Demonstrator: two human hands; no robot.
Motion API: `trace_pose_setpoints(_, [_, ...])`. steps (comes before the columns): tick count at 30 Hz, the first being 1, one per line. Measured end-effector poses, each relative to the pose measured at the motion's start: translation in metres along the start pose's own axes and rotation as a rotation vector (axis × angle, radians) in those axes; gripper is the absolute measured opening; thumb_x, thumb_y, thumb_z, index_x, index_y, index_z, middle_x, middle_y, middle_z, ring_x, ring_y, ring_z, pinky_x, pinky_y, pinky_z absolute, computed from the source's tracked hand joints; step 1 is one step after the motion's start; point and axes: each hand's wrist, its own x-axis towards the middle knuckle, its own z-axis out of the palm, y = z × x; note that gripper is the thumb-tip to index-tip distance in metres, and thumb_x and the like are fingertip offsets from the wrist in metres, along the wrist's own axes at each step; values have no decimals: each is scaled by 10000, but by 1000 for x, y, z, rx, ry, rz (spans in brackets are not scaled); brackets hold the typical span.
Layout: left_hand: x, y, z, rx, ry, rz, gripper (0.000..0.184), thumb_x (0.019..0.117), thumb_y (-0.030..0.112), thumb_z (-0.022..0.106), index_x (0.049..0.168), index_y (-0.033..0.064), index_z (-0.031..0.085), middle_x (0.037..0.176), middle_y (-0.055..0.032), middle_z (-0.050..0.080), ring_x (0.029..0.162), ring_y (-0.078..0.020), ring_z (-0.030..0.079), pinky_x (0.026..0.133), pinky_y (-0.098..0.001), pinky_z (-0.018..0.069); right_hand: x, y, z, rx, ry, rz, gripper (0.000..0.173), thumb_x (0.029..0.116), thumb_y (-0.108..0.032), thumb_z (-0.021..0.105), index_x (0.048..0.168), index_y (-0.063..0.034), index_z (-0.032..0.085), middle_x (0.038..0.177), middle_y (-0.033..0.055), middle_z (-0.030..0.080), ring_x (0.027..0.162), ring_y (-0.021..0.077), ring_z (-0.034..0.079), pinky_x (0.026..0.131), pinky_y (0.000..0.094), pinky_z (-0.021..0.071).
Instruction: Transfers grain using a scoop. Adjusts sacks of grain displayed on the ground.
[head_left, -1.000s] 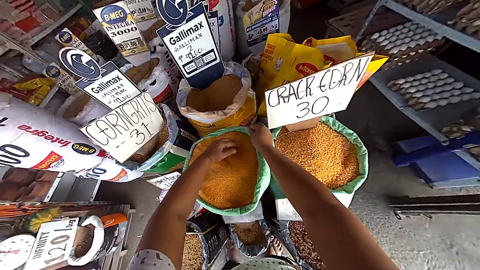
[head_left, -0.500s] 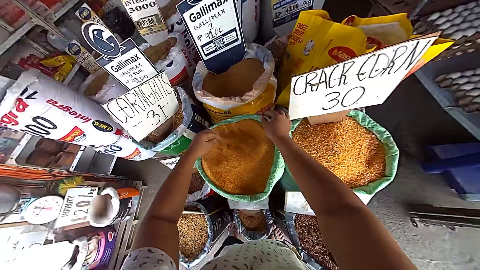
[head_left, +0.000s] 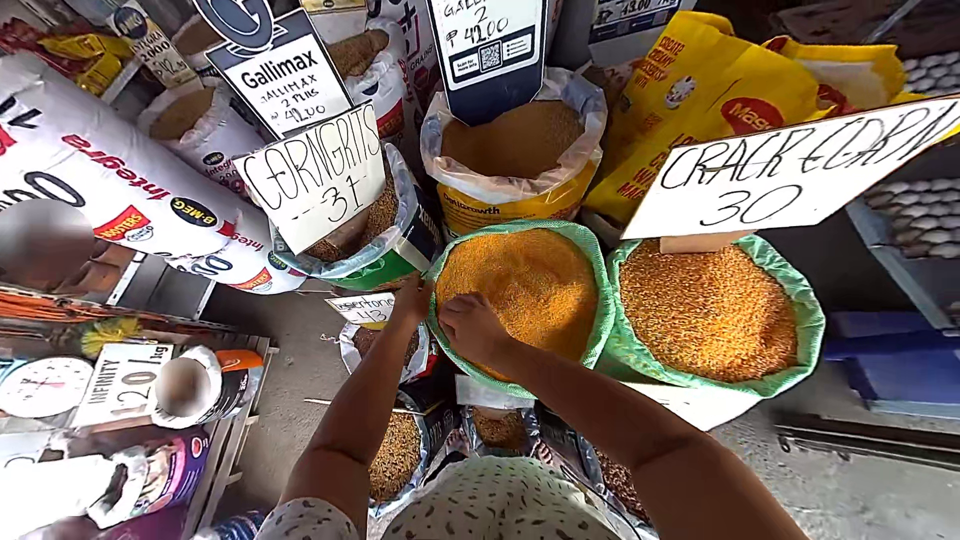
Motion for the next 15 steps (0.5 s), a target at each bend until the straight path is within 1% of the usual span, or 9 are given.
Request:
trace_pose_setpoints(2, [-3, 1, -1, 21, 1, 13, 465, 1124, 346, 399, 1317, -37, 580, 1220, -283, 641, 1148, -417, 628, 991, -597, 487, -2, -2, 6, -10, 67, 32, 344, 1076, -202, 434, 1189, -55, 723, 1329, 95, 668, 1373, 280, 515, 1209, 537, 268])
trace_pose_setpoints(5, [0, -5, -4, -21, 8, 36, 458, 1136, 306, 363, 1306, -50, 596, 1250, -290, 635, 1196, -418, 615, 1030, -596, 467, -2, -2, 11, -53, 159, 49, 300, 1058, -181, 486, 1132, -53, 747, 1286, 94, 690, 1341, 291, 543, 1184, 540, 313])
trace_pose_setpoints(6, [3, -11, -4, -104, 13, 32, 452, 1133, 302, 377, 1317, -46, 599, 1264, -282, 635, 1199, -401, 616, 1032, -582, 471, 1, -2, 10, -63, 152, 57, 297, 1059, -185, 494, 1139, -53, 747, 1296, 93, 685, 1349, 290, 536, 1187, 531, 313])
trace_pose_setpoints(7, [5, -18, -3, -223, 13, 16, 443, 1130, 310, 393, 1329, -33, 590, 1254, -266, 638, 1154, -371, 629, 988, -556, 497, 4, -3, 10, -72, 131, 55, 293, 1060, -183, 498, 1148, -52, 744, 1313, 93, 675, 1361, 289, 523, 1190, 522, 314])
trace_pose_setpoints(8, [6, -23, 0, -382, 4, -13, 431, 1126, 320, 411, 1351, -12, 566, 1223, -250, 635, 1063, -337, 635, 899, -520, 519, 9, -3, 11, -80, 99, 40, 290, 1064, -176, 497, 1169, -50, 736, 1334, 93, 662, 1374, 285, 508, 1199, 511, 310])
trace_pose_setpoints(10, [5, -27, 0, -686, -42, -102, 416, 1116, 325, 444, 1416, 47, 518, 1247, -206, 632, 1049, -293, 647, 881, -485, 549, 22, -1, 15, -111, 47, -37, 282, 1059, -146, 500, 1206, -52, 722, 1361, 86, 649, 1387, 275, 503, 1204, 498, 316])
trace_pose_setpoints(11, [4, -26, 0, -784, -54, -135, 404, 1115, 319, 447, 1417, 57, 509, 1235, -194, 630, 1030, -280, 649, 869, -472, 555, 29, -1, 18, -127, 15, -73, 284, 1053, -120, 499, 1221, -47, 716, 1375, 88, 641, 1394, 274, 499, 1210, 496, 311])
trace_pose_setpoints(13, [4, -27, -1, -890, -62, -145, 388, 1118, 302, 437, 1404, 50, 507, 1175, -176, 636, 962, -250, 653, 830, -438, 563, 42, -3, 21, -149, -46, -99, 292, 1050, -93, 484, 1218, -23, 712, 1400, 104, 625, 1406, 278, 488, 1227, 491, 283])
trace_pose_setpoints(15, [5, -30, -4, -923, -71, -129, 384, 1119, 293, 434, 1406, 49, 509, 1149, -167, 647, 934, -234, 658, 816, -420, 566, 51, -5, 24, -170, -58, -88, 286, 1053, -109, 484, 1191, -11, 715, 1386, 118, 624, 1403, 282, 488, 1230, 500, 279])
